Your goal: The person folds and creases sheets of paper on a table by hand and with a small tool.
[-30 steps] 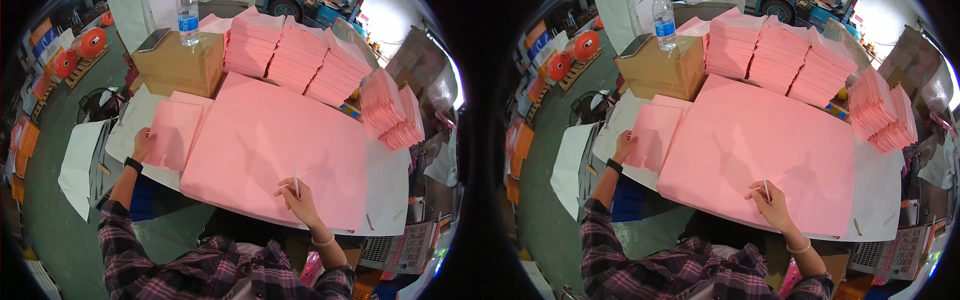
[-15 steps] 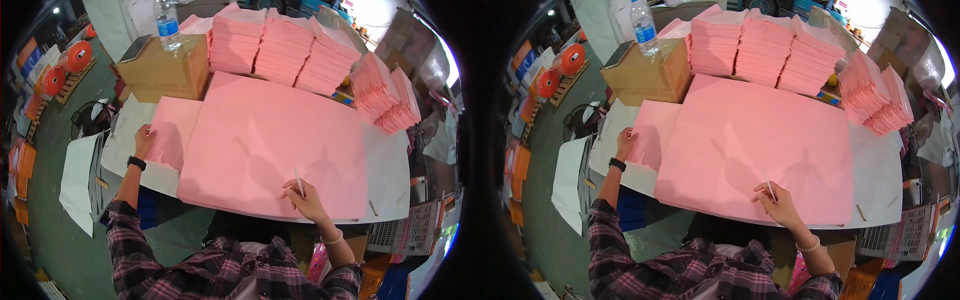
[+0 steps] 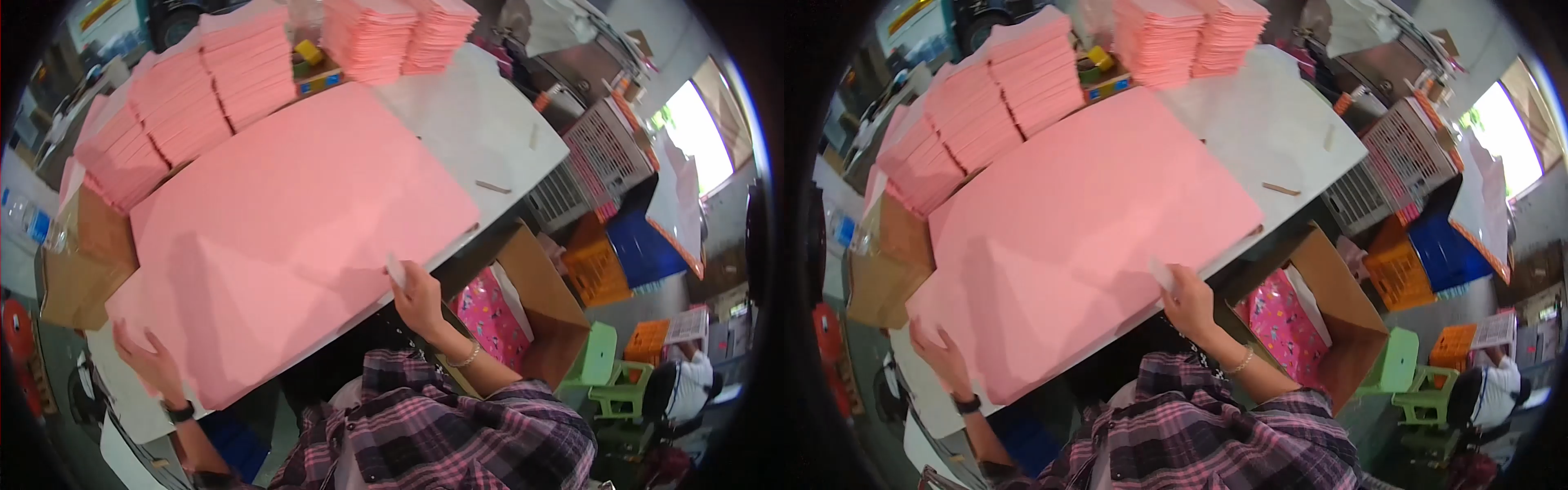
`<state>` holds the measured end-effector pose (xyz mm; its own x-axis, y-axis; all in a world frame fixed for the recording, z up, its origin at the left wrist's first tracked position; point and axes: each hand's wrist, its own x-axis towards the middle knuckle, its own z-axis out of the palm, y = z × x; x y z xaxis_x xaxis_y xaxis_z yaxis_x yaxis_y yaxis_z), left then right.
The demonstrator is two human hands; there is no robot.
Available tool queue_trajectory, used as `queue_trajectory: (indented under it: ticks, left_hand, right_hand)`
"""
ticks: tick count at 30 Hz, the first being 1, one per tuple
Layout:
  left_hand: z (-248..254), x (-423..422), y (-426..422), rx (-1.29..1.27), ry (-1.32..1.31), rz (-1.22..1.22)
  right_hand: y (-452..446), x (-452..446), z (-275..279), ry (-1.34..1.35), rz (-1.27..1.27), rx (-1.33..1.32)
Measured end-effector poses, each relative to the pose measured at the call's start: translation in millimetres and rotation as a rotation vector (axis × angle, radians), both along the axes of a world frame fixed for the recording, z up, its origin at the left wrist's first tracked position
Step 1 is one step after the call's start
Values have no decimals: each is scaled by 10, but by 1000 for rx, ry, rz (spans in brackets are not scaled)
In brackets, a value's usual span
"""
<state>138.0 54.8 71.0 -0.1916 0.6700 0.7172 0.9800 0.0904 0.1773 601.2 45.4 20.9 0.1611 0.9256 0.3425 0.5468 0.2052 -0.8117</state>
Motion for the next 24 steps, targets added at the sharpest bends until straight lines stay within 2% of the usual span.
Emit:
queue_trajectory:
  ticks: [1,2,3,6,8,12,15,24]
  left_hand:
    - [37,365,-13,-3,2,-54]
    - [22,739,-60,-124,-104,-183]
    - [7,1149,-123,-246,-206,-308]
    - [41,2387,-163,-403,-197,-706]
    - [-136,2967,-128,-438,-167,-849]
    - [-354,3716,91,-471,27,-949]
    - [-478,4019,291,-448,269,-825]
    - [-513,4299,505,-447,378,-749]
  right_hand:
    - [-51,141,-109,-41,-142,31]
    - [-86,265,-175,-82,-278,63]
    - [-109,367,-192,-82,-293,64]
    - [-130,622,-237,406,-538,33]
    - [-120,725,-290,416,-591,53]
    - [-118,807,-320,505,-680,61]
    - [-128,745,-353,662,-689,13]
    - [-162,790,-460,697,-656,-2]
